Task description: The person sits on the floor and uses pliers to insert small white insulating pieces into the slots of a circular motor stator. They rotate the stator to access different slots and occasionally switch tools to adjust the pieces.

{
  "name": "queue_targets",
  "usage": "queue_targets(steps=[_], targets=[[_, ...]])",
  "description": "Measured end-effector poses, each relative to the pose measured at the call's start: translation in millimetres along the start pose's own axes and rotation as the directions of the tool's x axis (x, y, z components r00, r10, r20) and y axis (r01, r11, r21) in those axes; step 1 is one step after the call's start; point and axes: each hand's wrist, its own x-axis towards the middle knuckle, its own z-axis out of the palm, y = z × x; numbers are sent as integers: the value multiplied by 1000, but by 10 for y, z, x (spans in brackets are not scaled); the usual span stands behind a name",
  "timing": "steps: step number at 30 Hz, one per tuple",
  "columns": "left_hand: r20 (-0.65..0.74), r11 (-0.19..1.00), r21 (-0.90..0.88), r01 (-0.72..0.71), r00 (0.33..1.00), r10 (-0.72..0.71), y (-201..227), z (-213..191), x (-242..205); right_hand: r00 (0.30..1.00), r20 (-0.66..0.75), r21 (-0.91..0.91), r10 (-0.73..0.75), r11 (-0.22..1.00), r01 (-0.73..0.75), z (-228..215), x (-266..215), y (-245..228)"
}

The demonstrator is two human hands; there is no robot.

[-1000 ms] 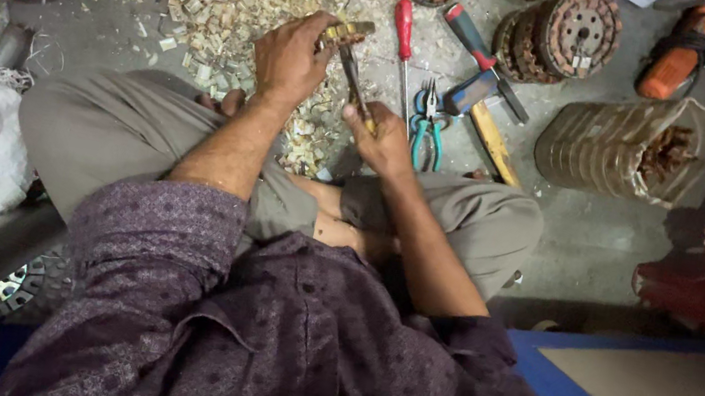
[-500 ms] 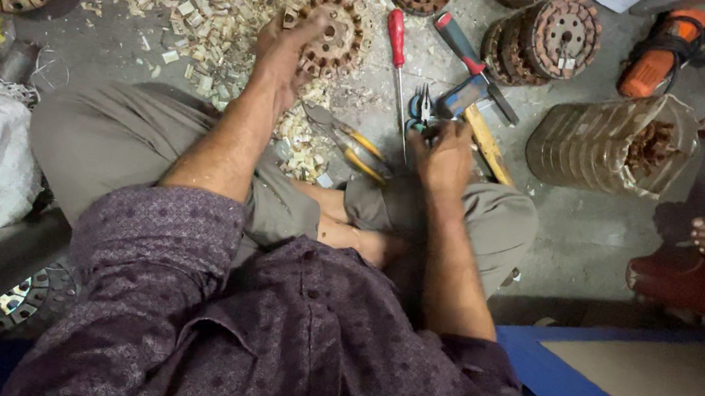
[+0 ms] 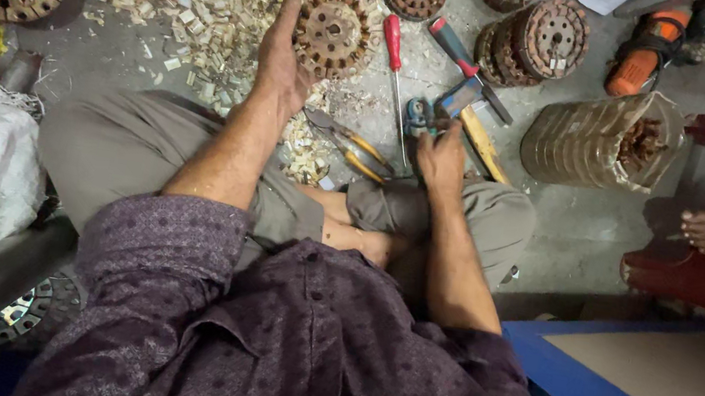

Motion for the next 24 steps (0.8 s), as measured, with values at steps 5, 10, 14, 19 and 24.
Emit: queue_targets(steps=[5,10,14,19,24], targets=[[59,998,-52,-42,997,45,-63,23,-8,857,428,636,286,579,-511,-233,-96,-635],[37,998,62,-14,999,12,-47,101,-82,951,308,854,18,436,-284,-331,68,-1520],[210,997,-27,-68,975,72,13,132,-178,978,208,739,-28,659,-139,-378,105,-1933],[267,991,69,111,956,-125,99,201,-232,799,-194,-83,-569,821,565,-587,-38,-2122],[441,977,-11,213,878,-187,87,235,-292,698,-63,-407,-713,657,634,-686,-21,-2203]])
